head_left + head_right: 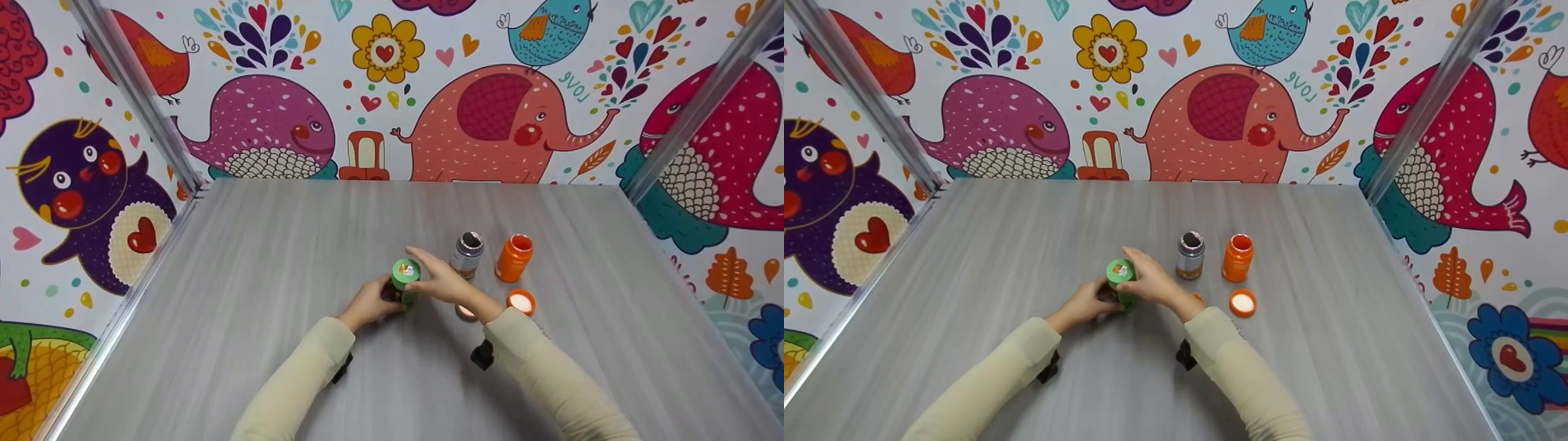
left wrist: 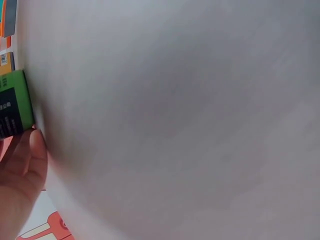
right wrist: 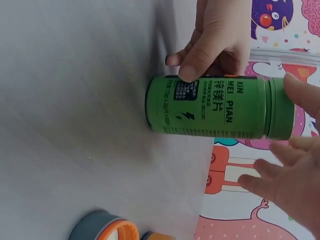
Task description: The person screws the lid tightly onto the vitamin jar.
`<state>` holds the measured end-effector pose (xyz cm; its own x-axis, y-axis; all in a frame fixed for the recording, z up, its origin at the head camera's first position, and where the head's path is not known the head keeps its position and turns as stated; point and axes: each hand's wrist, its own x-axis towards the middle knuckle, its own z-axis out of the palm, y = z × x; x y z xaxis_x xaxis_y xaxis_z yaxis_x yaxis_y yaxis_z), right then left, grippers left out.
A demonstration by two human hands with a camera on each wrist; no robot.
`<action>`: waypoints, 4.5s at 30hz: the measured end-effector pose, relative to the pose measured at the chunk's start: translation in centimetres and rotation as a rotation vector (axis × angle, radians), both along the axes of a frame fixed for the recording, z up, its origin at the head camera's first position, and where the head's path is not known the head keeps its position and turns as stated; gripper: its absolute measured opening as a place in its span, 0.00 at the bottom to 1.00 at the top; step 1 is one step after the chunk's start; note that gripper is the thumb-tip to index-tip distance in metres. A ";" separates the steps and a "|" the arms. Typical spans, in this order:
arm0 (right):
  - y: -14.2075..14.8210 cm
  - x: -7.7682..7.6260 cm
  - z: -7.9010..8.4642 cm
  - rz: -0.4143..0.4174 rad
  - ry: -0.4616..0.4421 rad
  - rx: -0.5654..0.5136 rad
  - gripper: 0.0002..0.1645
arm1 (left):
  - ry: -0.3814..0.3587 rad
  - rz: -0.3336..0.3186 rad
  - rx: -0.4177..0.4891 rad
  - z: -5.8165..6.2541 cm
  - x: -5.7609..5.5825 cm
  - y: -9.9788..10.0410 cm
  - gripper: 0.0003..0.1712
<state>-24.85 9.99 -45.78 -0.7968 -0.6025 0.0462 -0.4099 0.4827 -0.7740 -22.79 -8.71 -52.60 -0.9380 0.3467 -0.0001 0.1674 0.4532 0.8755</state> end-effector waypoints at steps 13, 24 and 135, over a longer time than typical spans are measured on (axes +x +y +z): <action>0.4 -0.3 -0.5 0.106 0.051 -0.052 0.35 | 0.002 -0.005 0.008 0.0 0.1 0.0 0.32; -0.6 0.1 -1.1 -0.045 0.076 -0.101 0.34 | -0.005 -0.005 0.020 0.1 0.1 0.0 0.34; 0.9 -0.4 -0.4 0.163 0.091 0.052 0.33 | 0.010 0.010 -0.047 -0.3 -0.1 0.1 0.33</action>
